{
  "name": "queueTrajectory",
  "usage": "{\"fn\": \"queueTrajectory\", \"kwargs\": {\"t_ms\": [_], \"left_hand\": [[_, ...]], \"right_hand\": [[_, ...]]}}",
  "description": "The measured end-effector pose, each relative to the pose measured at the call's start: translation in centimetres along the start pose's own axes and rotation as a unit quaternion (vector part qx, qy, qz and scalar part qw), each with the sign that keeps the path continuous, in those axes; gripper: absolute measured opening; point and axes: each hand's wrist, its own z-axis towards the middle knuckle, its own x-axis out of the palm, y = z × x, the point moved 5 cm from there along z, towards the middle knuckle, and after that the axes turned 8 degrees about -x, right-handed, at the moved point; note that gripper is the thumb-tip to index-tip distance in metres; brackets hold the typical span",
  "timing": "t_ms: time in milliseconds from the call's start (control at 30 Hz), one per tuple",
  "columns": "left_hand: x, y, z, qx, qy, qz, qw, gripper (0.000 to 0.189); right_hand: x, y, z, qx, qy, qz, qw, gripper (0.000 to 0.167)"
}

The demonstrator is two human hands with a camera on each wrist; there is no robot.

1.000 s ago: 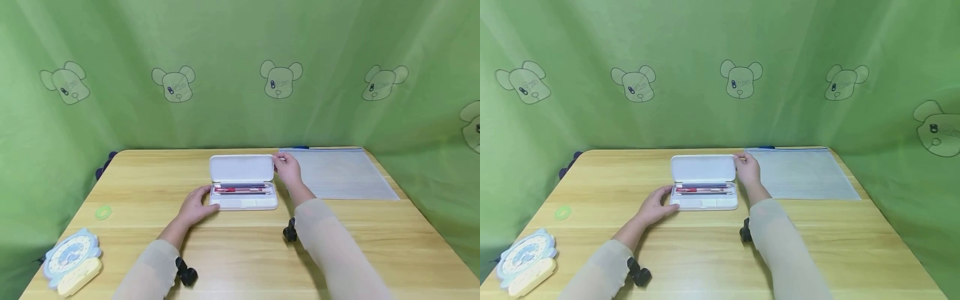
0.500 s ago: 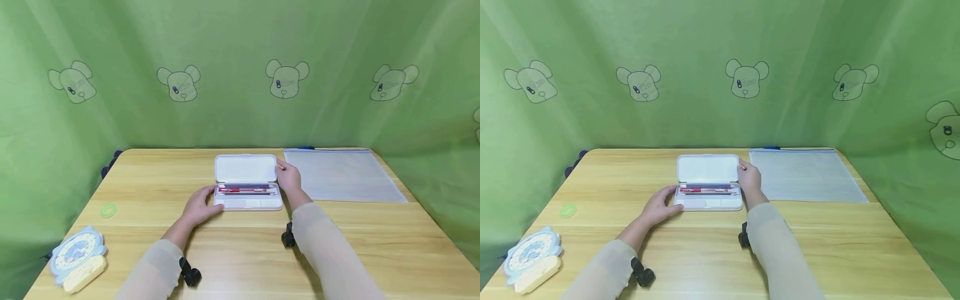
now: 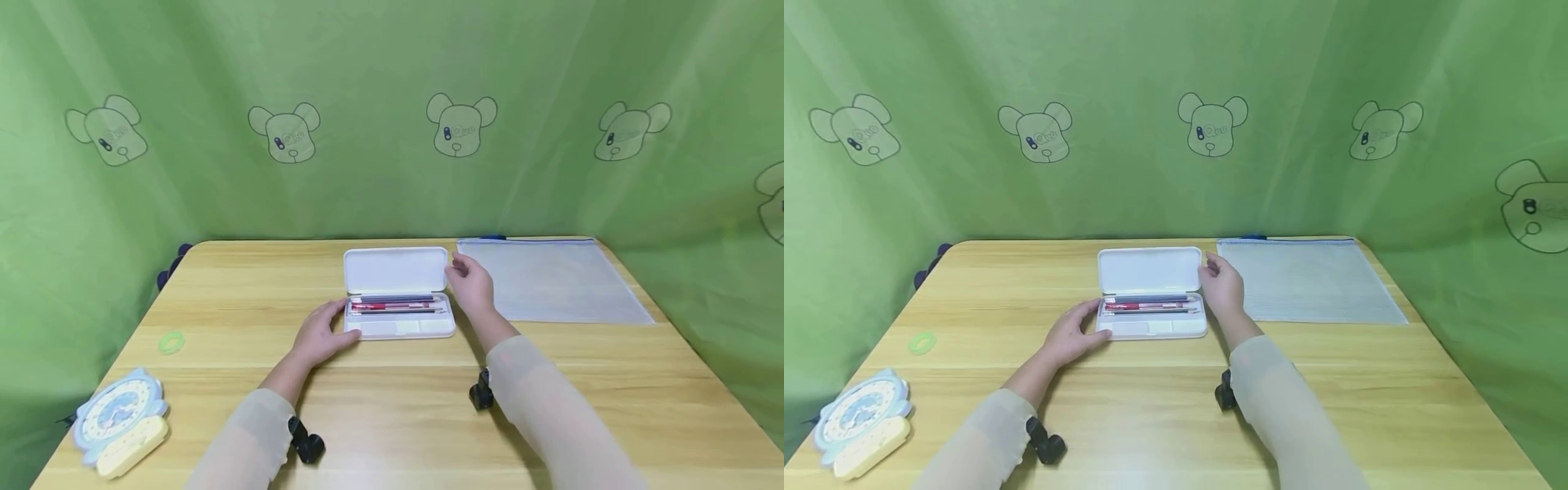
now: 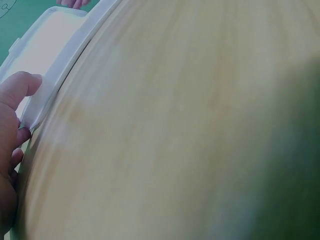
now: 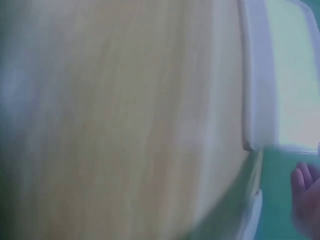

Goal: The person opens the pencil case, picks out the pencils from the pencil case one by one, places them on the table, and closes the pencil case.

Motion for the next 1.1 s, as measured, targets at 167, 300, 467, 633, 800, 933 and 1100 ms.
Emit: {"fn": "queueTrajectory", "kwargs": {"t_ms": [167, 300, 467, 633, 800, 933, 1100], "left_hand": [[-0.2, 0.1, 0.1, -0.003, 0.002, -0.001, 1.0000, 0.084], [-0.3, 0.1, 0.1, -0.005, 0.007, -0.005, 1.0000, 0.087], [-0.3, 0.1, 0.0, -0.011, 0.013, -0.005, 0.9998, 0.087], [-0.1, 0.1, -0.1, -0.018, 0.017, -0.011, 0.9996, 0.088], [0.0, 0.1, -0.1, -0.017, 0.020, -0.019, 0.9995, 0.088], [0.0, 0.2, -0.2, -0.018, 0.022, -0.024, 0.9993, 0.088], [0.0, 0.1, -0.3, -0.014, 0.024, -0.025, 0.9993, 0.088]], "right_hand": [[-1.1, 1.2, -0.6, -0.030, 0.008, -0.006, 0.9995, 0.035], [-0.6, 1.7, -1.4, -0.064, 0.101, -0.076, 0.9900, 0.033], [1.0, 2.0, -2.4, -0.122, 0.215, -0.179, 0.9522, 0.034], [2.5, 2.1, -2.5, -0.157, 0.262, -0.236, 0.9223, 0.026], [2.9, 2.1, -2.3, -0.175, 0.271, -0.279, 0.9046, 0.021], [3.0, 1.8, -2.2, -0.175, 0.271, -0.296, 0.8989, 0.020], [3.2, 1.7, -2.1, -0.176, 0.269, -0.308, 0.8955, 0.014]]}}
